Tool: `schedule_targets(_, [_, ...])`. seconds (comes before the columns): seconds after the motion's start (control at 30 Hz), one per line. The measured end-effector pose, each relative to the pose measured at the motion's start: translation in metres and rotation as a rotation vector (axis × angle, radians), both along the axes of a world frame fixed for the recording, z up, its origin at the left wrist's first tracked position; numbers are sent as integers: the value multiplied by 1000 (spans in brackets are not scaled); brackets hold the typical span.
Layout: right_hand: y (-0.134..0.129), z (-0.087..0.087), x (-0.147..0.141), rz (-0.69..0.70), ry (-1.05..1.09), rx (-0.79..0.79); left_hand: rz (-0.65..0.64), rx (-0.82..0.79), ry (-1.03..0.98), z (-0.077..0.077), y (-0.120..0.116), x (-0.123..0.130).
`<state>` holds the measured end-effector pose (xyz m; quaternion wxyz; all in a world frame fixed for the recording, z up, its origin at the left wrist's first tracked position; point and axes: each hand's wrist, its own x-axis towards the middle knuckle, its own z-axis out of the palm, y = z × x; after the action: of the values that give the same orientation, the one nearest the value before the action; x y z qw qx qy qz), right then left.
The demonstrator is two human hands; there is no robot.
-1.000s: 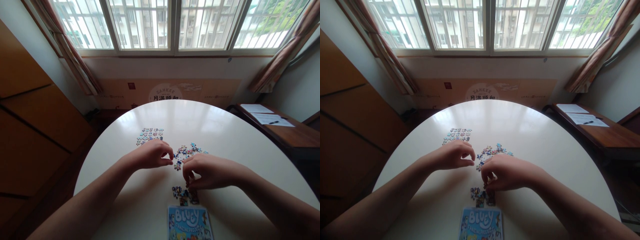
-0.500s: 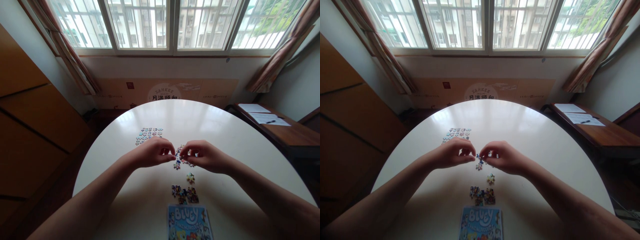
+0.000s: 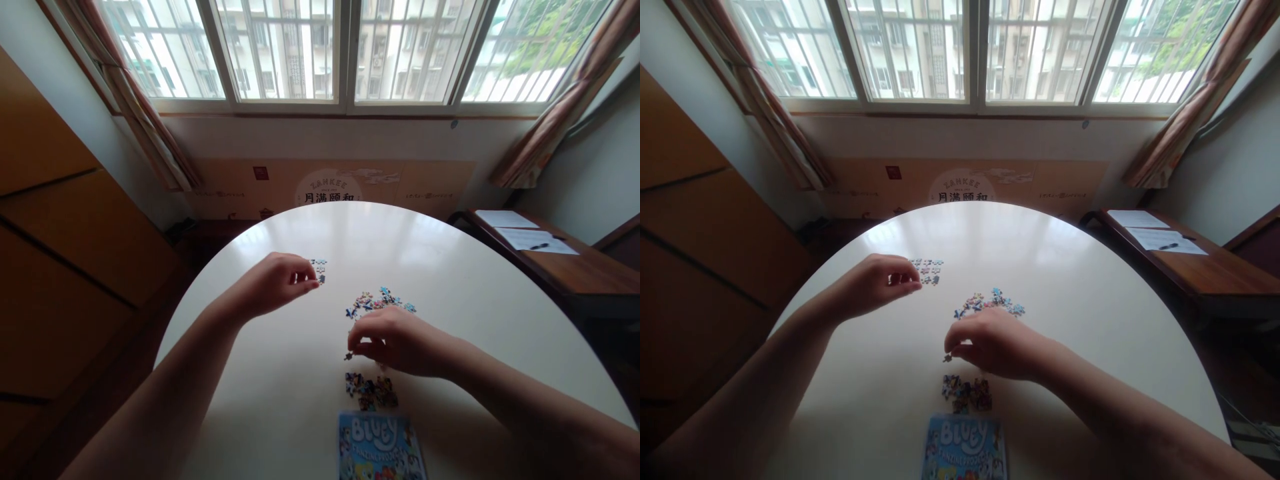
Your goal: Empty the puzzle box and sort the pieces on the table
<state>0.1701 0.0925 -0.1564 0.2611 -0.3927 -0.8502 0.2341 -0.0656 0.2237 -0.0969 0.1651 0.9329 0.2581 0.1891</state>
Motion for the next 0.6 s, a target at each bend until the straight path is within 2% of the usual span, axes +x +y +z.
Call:
schedule_targets(0.13, [-1, -8, -13, 11, -66, 89, 131, 36, 3, 3, 12, -16])
schedule_targets(0.23, [1, -6, -15, -105, -99, 243, 127, 0, 62, 2, 15, -19])
schedule_targets(0.33, [3, 9, -4, -282, -8, 371, 14, -73, 130, 0, 11, -16])
schedule_targets(0.43, [6, 27, 18, -472, 140, 409, -142, -193, 232, -1, 1, -7])
schedule_targets(0.53, [8, 37, 37, -568, 247, 397, -262, -303, 348, -4, -14, 5])
schedule_targets(0.6, [8, 35, 44, -595, 280, 392, -332, -343, 394, -7, -22, 13])
